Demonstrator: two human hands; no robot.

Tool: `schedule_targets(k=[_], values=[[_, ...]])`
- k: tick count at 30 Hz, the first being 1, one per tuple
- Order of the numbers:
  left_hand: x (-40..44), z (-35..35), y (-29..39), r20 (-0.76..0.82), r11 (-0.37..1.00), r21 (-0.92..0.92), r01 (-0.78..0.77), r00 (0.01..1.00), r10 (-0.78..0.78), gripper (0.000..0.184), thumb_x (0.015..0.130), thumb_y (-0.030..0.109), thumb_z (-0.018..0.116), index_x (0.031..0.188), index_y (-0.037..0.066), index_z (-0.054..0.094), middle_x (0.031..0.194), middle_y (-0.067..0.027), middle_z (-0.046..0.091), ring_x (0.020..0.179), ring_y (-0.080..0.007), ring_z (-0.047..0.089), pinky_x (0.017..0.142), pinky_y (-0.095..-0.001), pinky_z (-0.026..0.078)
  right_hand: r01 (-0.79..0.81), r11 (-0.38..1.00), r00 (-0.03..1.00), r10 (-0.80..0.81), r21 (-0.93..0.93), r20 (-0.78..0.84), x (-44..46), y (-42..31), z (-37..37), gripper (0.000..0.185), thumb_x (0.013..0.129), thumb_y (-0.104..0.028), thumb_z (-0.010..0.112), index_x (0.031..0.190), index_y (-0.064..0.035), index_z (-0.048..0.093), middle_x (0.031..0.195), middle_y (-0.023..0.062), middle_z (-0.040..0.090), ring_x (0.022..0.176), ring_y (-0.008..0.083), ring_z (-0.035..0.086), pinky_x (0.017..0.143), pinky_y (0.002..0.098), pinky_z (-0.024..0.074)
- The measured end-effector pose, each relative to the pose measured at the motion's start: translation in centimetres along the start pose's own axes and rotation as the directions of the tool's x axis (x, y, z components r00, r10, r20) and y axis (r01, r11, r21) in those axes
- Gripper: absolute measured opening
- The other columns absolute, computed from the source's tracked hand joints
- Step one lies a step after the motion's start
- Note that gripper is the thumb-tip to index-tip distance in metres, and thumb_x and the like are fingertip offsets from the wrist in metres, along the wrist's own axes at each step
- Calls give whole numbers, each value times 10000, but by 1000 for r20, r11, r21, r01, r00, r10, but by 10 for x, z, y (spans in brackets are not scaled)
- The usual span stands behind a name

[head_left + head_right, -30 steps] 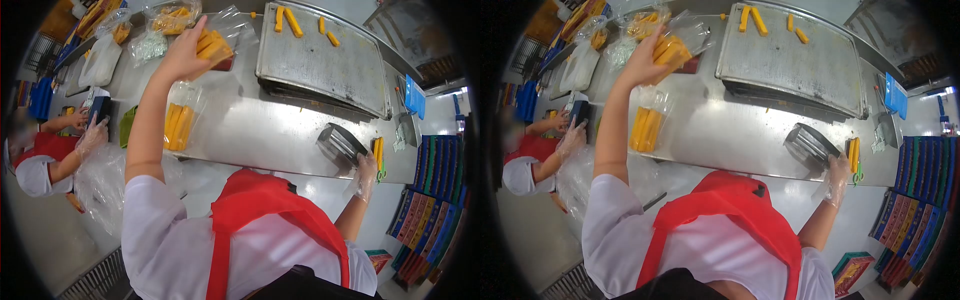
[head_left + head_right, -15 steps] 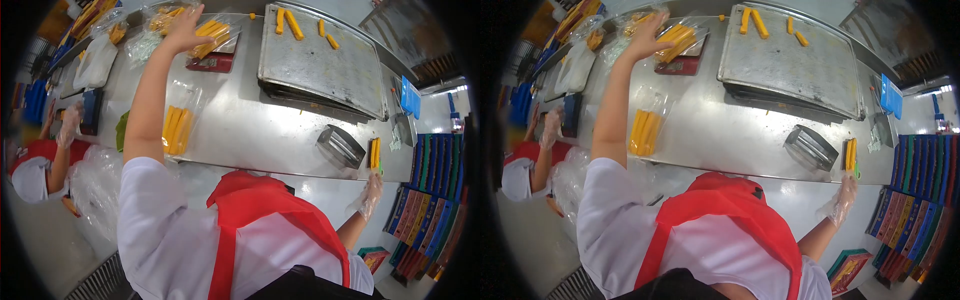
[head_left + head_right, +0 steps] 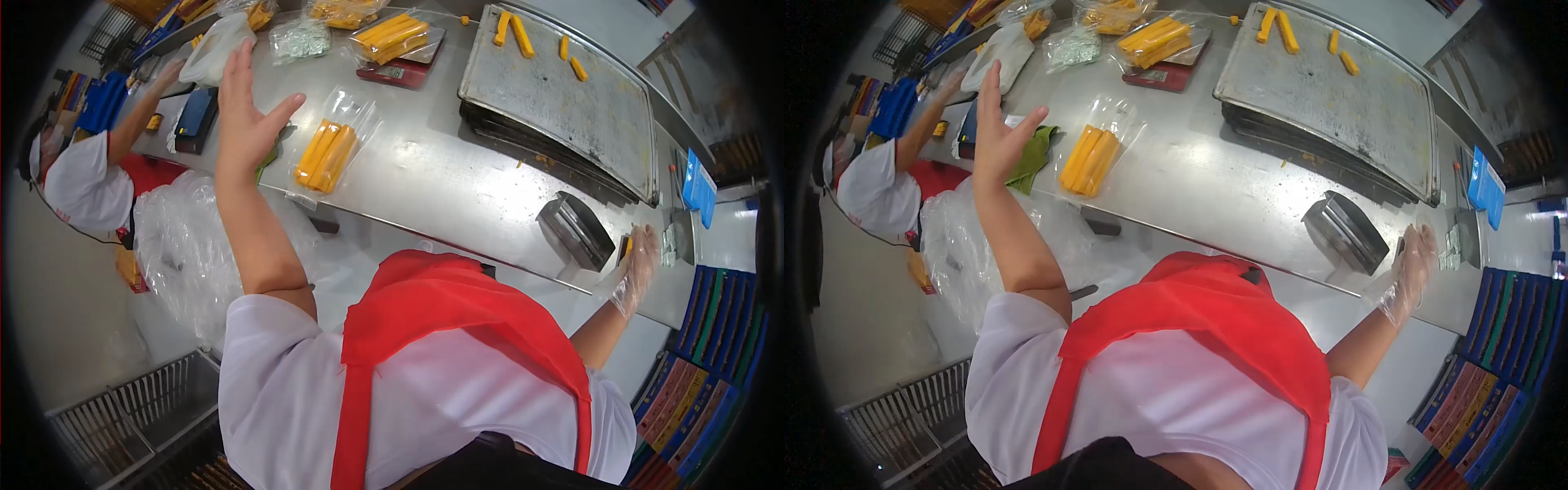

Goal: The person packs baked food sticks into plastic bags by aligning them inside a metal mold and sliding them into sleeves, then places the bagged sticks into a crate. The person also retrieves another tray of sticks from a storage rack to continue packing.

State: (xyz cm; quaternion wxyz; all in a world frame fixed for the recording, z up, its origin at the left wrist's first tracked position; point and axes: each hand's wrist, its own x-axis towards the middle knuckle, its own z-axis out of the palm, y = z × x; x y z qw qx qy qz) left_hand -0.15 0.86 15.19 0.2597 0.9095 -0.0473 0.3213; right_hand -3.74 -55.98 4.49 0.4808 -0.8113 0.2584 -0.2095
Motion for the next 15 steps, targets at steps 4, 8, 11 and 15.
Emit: schedule_targets(k=[4, 8, 11, 15], values=[[-6, -17, 6, -29, 998, 61, 2, 1000, 0, 849, 649, 235, 740, 1359, 102, 295, 1375, -200, 281, 1288, -319, 248, 1031, -394, 244, 2, 991, 999, -6, 131, 34, 10, 15, -3, 541, 768, -175, 616, 1207, 89, 442, 1194, 203, 499, 1074, 223, 491, 920, 283, 359], [16, -5, 6, 12, 983, 118, -137, 991, 137, 825, 653, 240, 737, 1341, 63, 318, 1355, -196, 318, 1266, -316, 292, 1025, -386, 260, -5, 993, 999, 1, 118, 34, 6, 14, -6, 541, 770, -171, 611, 1211, 91, 438, 1196, 206, 496, 1083, 220, 483, 923, 284, 355], [44, 33, 0, 140, 988, -81, -131, 980, 141, 802, 685, 241, 719, 1343, 43, 305, 1358, -174, 338, 1273, -286, 299, 1043, -367, 244, 10, 989, 998, -19, 144, 59, 2, 22, -10, 532, 781, -169, 594, 1214, 94, 431, 1196, 212, 493, 1088, 228, 481, 928, 290, 351], [89, 117, -38, 403, 983, 27, -183, 902, 157, 824, 642, 342, 725, 1303, 18, 354, 1268, -233, 412, 1207, -349, 365, 985, -388, 336, 36, 996, 999, -38, 83, 24, -12, 36, -23, 510, 798, -163, 562, 1210, 104, 426, 1185, 218, 496, 1091, 246, 487, 925, 298, 361]])
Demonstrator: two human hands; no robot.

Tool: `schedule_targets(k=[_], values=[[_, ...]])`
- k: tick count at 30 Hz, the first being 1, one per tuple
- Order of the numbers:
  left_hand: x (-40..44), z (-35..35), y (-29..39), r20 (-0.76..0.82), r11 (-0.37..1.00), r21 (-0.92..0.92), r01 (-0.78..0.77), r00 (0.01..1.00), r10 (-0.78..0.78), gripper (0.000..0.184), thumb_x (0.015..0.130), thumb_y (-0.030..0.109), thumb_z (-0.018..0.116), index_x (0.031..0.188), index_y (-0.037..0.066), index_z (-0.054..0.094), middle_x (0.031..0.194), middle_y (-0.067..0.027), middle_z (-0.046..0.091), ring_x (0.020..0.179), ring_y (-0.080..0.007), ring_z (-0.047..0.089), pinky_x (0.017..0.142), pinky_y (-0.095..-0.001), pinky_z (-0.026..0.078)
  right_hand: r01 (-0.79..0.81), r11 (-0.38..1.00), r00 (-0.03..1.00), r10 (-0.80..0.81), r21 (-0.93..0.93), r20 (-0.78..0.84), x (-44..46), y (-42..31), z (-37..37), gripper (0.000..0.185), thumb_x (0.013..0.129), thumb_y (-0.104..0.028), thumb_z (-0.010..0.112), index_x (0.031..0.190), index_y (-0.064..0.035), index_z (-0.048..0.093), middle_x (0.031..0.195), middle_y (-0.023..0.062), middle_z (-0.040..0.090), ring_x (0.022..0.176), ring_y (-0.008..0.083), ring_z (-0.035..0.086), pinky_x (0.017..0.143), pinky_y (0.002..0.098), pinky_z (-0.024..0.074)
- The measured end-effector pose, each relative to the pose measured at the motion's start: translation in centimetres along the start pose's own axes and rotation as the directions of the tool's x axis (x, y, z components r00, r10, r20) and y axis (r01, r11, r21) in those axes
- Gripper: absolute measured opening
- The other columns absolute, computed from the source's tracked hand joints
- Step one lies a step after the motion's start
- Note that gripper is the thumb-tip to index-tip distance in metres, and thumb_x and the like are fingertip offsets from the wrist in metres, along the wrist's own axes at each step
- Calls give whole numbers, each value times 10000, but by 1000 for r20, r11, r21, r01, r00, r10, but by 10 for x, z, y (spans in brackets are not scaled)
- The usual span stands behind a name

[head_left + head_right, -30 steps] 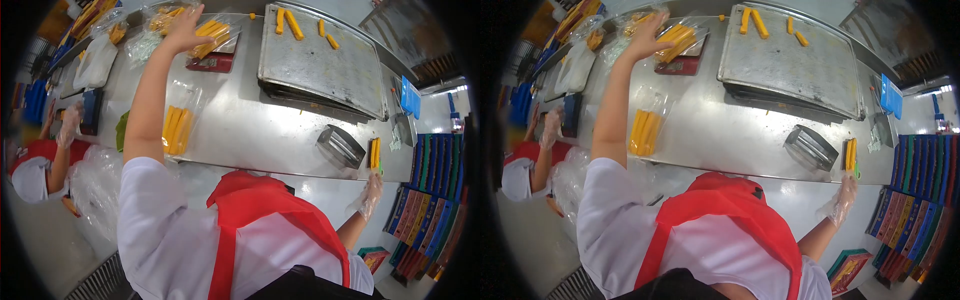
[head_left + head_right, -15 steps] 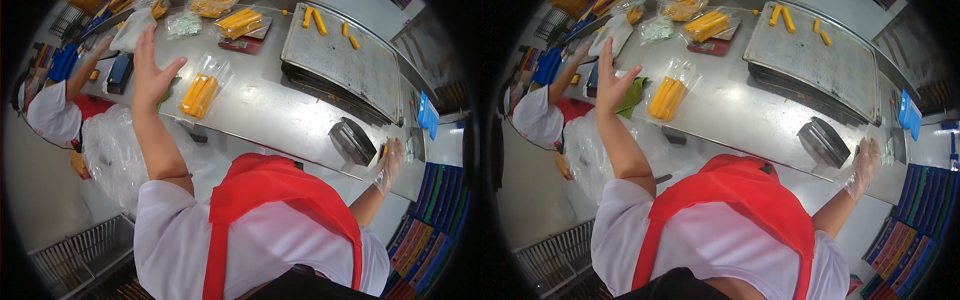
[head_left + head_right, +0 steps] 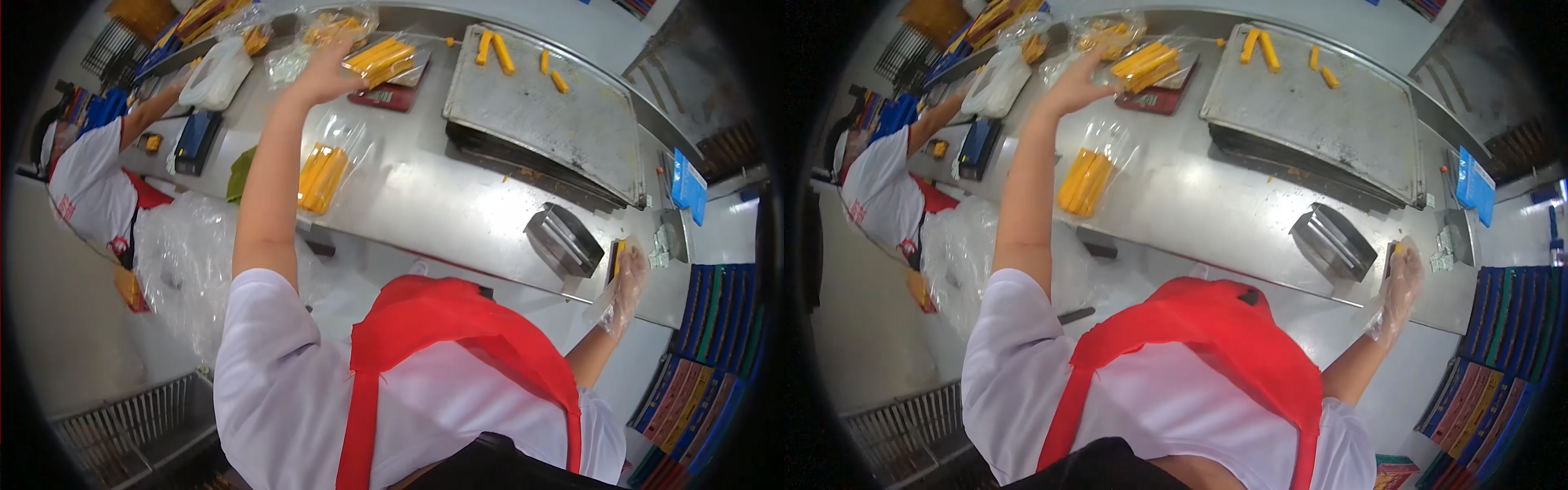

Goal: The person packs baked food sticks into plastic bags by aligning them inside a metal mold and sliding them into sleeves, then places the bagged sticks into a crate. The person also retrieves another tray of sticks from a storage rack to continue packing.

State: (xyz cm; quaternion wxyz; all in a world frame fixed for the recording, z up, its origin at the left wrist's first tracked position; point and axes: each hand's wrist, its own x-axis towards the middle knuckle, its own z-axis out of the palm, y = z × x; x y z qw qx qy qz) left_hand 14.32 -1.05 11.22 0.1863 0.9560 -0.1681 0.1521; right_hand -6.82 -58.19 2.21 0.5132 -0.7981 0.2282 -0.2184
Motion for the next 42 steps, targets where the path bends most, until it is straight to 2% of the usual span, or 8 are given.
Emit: schedule_targets(k=[9, 19, 23, 30, 32, 35, 39, 42], values=[[99, 95, -55, 213, 875, 430, 223, 916, -339, 1054, 550, 403, 743, 1397, 150, 168, 1260, -192, 446, 1149, -342, 448, 973, -351, 365, -135, 984, 987, 123, -117, -107, -54, 24, -48, 459, 837, -102, 570, 1206, 113, 402, 1172, 196, 494, 1091, 216, 480, 943, 285, 351], [-19, 22, -105, 83, 937, -188, 295, 955, -284, 910, 586, 216, 705, 1355, 34, 254, 1145, -206, 539, 1045, -297, 537, 882, -345, 421, -169, 949, 984, 147, -267, -99, -61, 15, -52, 446, 839, -162, 562, 1205, 65, 446, 1161, 149, 518, 1041, 188, 502, 910, 272, 366], [-117, -15, -89, 29, 900, -7, 437, 899, -436, 943, 576, 163, 709, 1369, 31, 216, 1203, -210, 506, 1108, -310, 502, 920, -342, 401, -135, 823, 991, 110, -551, -78, -42, 16, -22, 456, 844, -274, 549, 1137, 73, 505, 1069, 176, 572, 1014, 234, 527, 894, 295, 379], [-174, 33, -69, 76, 809, -85, 582, 813, -577, 948, 631, 249, 750, 1359, -6, 199, 1158, -215, 532, 1062, -322, 528, 891, -351, 421, 116, 982, 993, -119, -151, -7, 25, -80, 80, 390, 817, -282, 588, 1082, 4, 578, 1052, 155, 600, 969, 219, 568, 842, 307, 425], [-177, 36, -53, 308, 559, -446, 699, 706, -637, 874, 675, 270, 724, 1343, -20, 241, 1220, -225, 475, 1122, -332, 475, 934, -359, 382, 239, 955, 962, -207, -176, 180, 59, -99, 133, 400, 836, -295, 552, 1102, 4, 571, 1072, 158, 601, 996, 235, 567, 857, 309, 425], [-189, 48, -62, 122, 840, -198, 506, 863, -491, 807, 696, 246, 707, 1334, -5, 282, 1303, -225, 384, 1202, -333, 387, 982, -366, 324, 432, 874, 876, -348, -221, 333, 80, -146, 235, 367, 842, -262, 548, 1127, -33, 561, 1076, 177, 590, 997, 267, 566, 864, 356, 434], [-194, 27, -19, 31, 826, -184, 532, 844, -536, 750, 716, 205, 690, 1335, 28, 305, 1353, -206, 318, 1251, -328, 314, 1015, -374, 269, 607, 671, 794, -525, -425, 305, 125, -143, 343, 355, 796, -282, 538, 1039, -26, 574, 1031, 203, 579, 1007, 344, 534, 867, 400, 419], [-211, 15, -8, -42, 812, -249, 527, 832, -553, 684, 742, 158, 659, 1333, 60, 328, 1354, -180, 329, 1254, -313, 316, 1027, -380, 248, 463, 744, 872, -285, -482, 398, 134, -163, 345, 261, 795, -223, 505, 964, -40, 582, 984, 212, 574, 952, 363, 534, 833, 398, 421]])
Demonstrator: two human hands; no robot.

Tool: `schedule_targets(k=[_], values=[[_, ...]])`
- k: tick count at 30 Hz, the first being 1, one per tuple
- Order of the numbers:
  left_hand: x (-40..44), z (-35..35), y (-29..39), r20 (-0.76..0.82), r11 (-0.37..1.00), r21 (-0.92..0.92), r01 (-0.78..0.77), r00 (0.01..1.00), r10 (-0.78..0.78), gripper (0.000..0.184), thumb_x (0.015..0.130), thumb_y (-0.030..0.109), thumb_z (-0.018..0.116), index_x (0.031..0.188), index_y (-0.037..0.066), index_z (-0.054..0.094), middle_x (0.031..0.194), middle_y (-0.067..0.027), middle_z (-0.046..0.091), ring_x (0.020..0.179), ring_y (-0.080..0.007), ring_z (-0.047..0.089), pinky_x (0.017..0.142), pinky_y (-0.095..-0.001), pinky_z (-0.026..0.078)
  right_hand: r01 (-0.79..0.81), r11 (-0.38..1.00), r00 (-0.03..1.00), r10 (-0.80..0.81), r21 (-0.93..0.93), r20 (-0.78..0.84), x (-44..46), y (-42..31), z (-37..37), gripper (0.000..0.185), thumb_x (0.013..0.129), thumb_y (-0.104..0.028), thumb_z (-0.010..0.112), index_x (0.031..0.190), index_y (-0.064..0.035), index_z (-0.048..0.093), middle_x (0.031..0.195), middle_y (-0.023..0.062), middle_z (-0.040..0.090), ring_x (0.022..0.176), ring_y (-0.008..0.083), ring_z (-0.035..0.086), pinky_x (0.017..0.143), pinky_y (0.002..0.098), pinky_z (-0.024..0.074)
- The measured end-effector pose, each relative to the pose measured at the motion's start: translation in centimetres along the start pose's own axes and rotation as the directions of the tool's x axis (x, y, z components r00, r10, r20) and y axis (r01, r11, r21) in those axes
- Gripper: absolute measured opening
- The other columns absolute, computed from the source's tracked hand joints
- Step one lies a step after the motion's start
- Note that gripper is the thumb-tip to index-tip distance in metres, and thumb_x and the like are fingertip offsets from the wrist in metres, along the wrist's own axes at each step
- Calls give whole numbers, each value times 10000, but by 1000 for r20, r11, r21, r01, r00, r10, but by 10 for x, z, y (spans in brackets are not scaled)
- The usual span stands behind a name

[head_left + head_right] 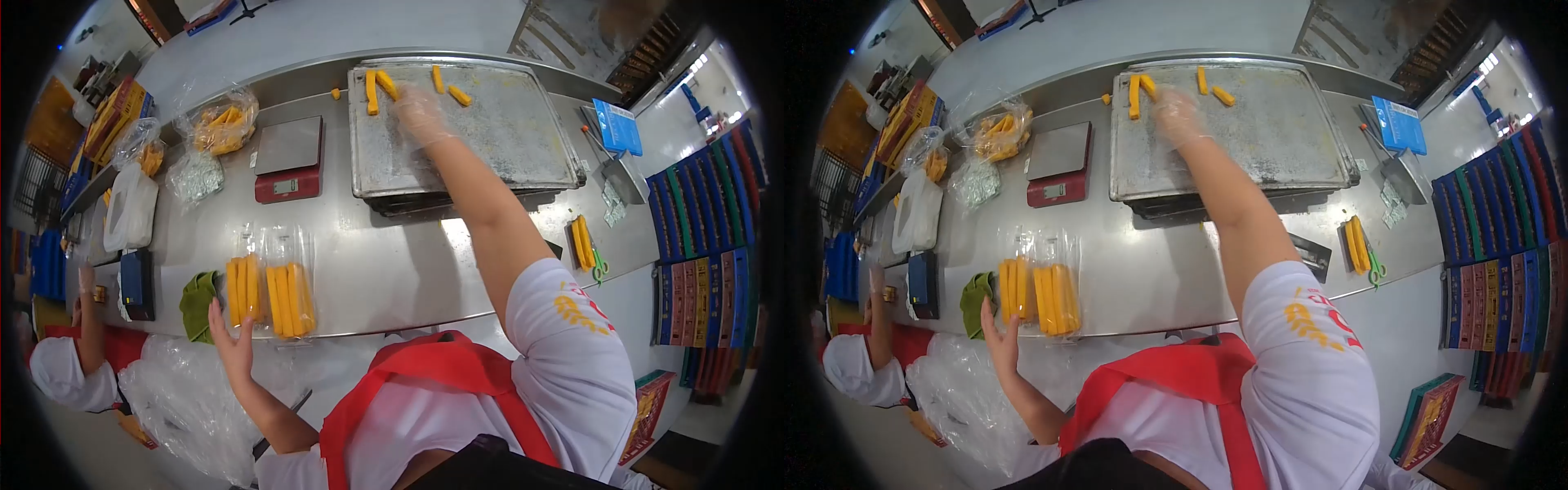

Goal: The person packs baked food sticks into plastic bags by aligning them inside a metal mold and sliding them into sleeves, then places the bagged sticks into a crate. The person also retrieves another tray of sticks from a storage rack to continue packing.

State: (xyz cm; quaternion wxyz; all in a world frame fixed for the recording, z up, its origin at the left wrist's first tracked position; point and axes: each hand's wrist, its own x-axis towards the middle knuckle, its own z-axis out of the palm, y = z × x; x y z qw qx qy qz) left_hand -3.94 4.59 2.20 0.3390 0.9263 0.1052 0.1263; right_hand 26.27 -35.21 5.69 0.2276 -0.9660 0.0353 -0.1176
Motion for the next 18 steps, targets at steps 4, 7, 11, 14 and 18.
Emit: schedule_targets(k=[4, 7, 11, 14, 18], values=[[-22, -18, -20, -106, 994, -49, 101, 989, -105, 594, 772, 94, 614, 1312, 69, 369, 1362, -156, 328, 1258, -293, 316, 1032, -376, 238, 254, 967, 948, -241, 35, -208, -46, 22, -34, 168, 814, -121, 462, 893, -45, 589, 884, 203, 566, 876, 357, 531, 751, 428, 423], [-18, -23, -35, -175, 992, -64, 107, 978, -117, 560, 783, 66, 594, 1303, 74, 386, 1357, -147, 341, 1256, -279, 320, 1029, -367, 243, 359, 919, 932, -345, -161, 109, -92, 37, -73, 165, 828, -124, 495, 936, -59, 602, 941, 188, 573, 920, 323, 541, 731, 417, 440], [0, -17, -20, -186, 997, 2, 79, 979, -77, 524, 794, 50, 573, 1290, 82, 410, 1349, -135, 358, 1251, -265, 328, 1024, -366, 250, 391, 913, 910, -402, 112, 99, -90, 68, -73, 252, 833, -202, 539, 1037, -65, 593, 1096, 194, 547, 1028, 311, 518, 811, 376, 436], [16, -9, 1, -156, 998, -66, -1, 988, -9, 517, 790, 39, 568, 1283, 84, 421, 1342, -133, 365, 1243, -267, 338, 1019, -369, 260, 90, 992, 984, -103, -93, -148, -35, 60, -72, 298, 825, -237, 494, 1058, -61, 551, 1030, 184, 569, 962, 365, 533, 828, 422, 424], [20, -12, 9, -195, 995, -100, 8, 980, -27, 522, 782, 27, 570, 1280, 86, 425, 1332, -130, 372, 1239, -270, 342, 1019, -367, 262, 19, 949, 970, -94, -315, -225, 32, 76, -23, 384, 793, -294, 496, 1063, -30, 567, 1069, 214, 570, 1013, 357, 535, 863, 421, 420]])
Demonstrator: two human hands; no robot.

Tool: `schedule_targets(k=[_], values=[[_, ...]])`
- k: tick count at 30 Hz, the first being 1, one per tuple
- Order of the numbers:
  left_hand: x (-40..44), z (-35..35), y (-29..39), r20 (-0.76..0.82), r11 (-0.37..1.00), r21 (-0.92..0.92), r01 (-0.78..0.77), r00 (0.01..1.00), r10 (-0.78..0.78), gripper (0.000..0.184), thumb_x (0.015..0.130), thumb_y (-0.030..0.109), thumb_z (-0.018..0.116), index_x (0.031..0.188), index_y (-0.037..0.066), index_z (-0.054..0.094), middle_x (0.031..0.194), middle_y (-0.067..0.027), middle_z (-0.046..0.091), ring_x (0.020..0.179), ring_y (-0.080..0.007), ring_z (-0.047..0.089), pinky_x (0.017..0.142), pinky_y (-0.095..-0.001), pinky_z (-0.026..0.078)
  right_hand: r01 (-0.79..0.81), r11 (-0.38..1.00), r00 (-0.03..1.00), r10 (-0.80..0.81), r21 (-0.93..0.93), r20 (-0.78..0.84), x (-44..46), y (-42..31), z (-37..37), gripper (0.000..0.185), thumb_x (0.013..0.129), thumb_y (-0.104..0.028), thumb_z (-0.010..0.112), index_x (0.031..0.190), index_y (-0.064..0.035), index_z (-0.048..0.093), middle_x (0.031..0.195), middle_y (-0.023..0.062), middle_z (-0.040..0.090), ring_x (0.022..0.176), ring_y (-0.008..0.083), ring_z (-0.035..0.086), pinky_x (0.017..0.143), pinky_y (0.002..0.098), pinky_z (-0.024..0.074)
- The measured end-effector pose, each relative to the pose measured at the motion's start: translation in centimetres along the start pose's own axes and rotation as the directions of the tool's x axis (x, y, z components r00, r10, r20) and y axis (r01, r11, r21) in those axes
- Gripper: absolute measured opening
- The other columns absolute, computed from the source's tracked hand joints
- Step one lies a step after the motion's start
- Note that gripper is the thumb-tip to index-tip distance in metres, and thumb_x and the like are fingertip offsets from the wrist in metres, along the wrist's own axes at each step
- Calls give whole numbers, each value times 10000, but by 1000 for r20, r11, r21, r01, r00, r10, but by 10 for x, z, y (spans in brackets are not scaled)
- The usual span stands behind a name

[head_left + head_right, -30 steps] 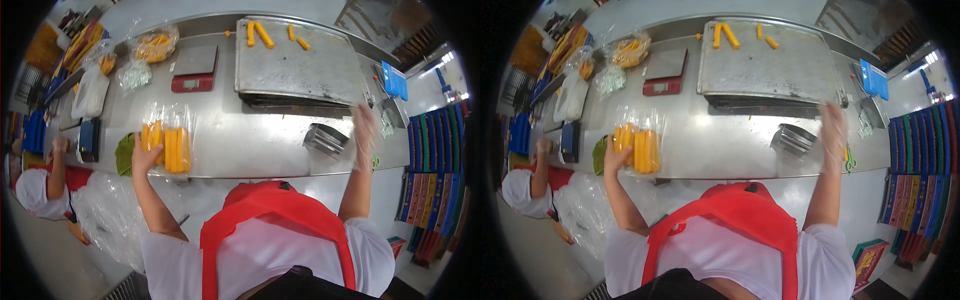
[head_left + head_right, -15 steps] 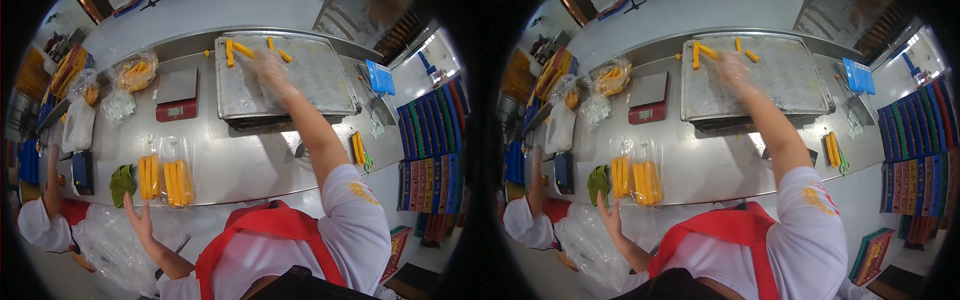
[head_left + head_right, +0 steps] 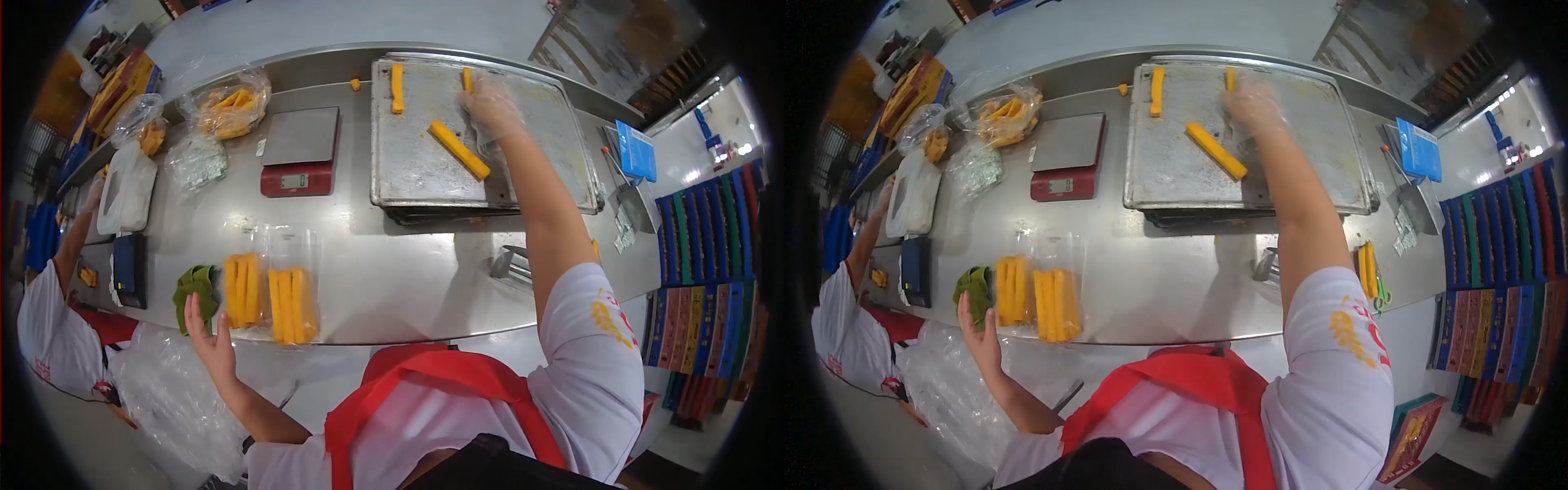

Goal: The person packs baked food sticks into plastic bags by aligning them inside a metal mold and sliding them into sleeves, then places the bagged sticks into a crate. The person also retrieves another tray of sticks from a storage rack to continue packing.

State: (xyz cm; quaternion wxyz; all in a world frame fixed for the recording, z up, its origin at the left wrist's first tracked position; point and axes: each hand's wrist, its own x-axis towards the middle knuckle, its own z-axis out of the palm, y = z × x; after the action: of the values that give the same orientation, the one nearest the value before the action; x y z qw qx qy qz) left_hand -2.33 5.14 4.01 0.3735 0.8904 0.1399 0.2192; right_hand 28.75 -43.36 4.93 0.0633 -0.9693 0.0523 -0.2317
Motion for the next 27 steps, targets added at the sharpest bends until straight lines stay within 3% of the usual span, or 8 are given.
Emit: schedule_targets(k=[3, 5, 7, 11, 13, 18, 20, 27], values=[[-6, -16, -15, -50, 996, 90, 7, 999, -3, 515, 786, 20, 566, 1277, 87, 427, 1330, -129, 370, 1242, -270, 335, 1021, -362, 260, 3, 993, 967, -34, 120, 254, 23, -3, 5, 420, 802, -311, 475, 1086, -9, 540, 1117, 252, 523, 1052, 370, 497, 894, 449, 386], [-14, -30, -30, -52, 995, 87, 47, 998, -42, 504, 790, 20, 564, 1272, 76, 429, 1337, -136, 363, 1249, -270, 327, 1023, -362, 255, -77, 992, 965, 48, 103, 257, 24, -9, 4, 325, 755, -185, 448, 959, -6, 627, 1008, 233, 593, 980, 366, 559, 839, 424, 442], [-22, -39, -31, -92, 990, 114, 81, 993, -71, 497, 793, 22, 560, 1270, 68, 427, 1338, -140, 362, 1249, -272, 327, 1023, -364, 254, -240, 968, 909, 195, 80, 367, 29, -15, -8, 349, 774, -242, 446, 950, 2, 624, 998, 230, 597, 965, 368, 563, 820, 426, 442], [-32, -47, -41, -142, 978, 157, 134, 984, -112, 478, 806, 31, 550, 1267, 53, 426, 1331, -152, 370, 1242, -279, 336, 1023, -364, 248, -264, 913, 933, 160, 310, 322, 55, 32, 21, 355, 790, -276, 463, 940, 2, 625, 971, 229, 605, 934, 368, 572, 798, 423, 438], [-29, -48, -47, -138, 980, 159, 122, 985, -100, 473, 808, 35, 551, 1265, 56, 430, 1327, -154, 375, 1239, -280, 340, 1020, -364, 251, -203, 935, 968, 147, 292, 203, 55, 12, 6, 362, 784, -305, 467, 871, 14, 613, 803, 176, 618, 785, 289, 591, 715, 387, 437], [-1, -38, -26, -81, 989, 141, 39, 996, -28, 464, 806, 44, 562, 1255, 60, 445, 1317, -150, 390, 1230, -277, 353, 1013, -359, 264, -88, 933, 960, -15, 350, 281, 45, -78, 7, 325, 786, -254, 475, 966, -24, 616, 850, 198, 619, 833, 339, 587, 764, 391, 438], [9, -33, -11, -61, 996, 77, -38, 997, 43, 467, 799, 43, 571, 1251, 65, 453, 1317, -138, 394, 1224, -266, 363, 1007, -353, 278, 102, 938, 983, -146, 330, 109, 36, -104, 22, 308, 780, -253, 497, 962, -36, 618, 857, 213, 612, 814, 347, 589, 729, 393, 447], [-2, -50, -10, -45, 993, 119, -3, 999, 8, 497, 781, 42, 591, 1257, 83, 455, 1315, -123, 399, 1218, -254, 373, 1000, -343, 293, 265, 902, 911, -350, 341, 217, 24, -122, 25, 290, 791, -248, 529, 970, -33, 606, 863, 200, 615, 847, 288, 605, 736, 389, 451]])
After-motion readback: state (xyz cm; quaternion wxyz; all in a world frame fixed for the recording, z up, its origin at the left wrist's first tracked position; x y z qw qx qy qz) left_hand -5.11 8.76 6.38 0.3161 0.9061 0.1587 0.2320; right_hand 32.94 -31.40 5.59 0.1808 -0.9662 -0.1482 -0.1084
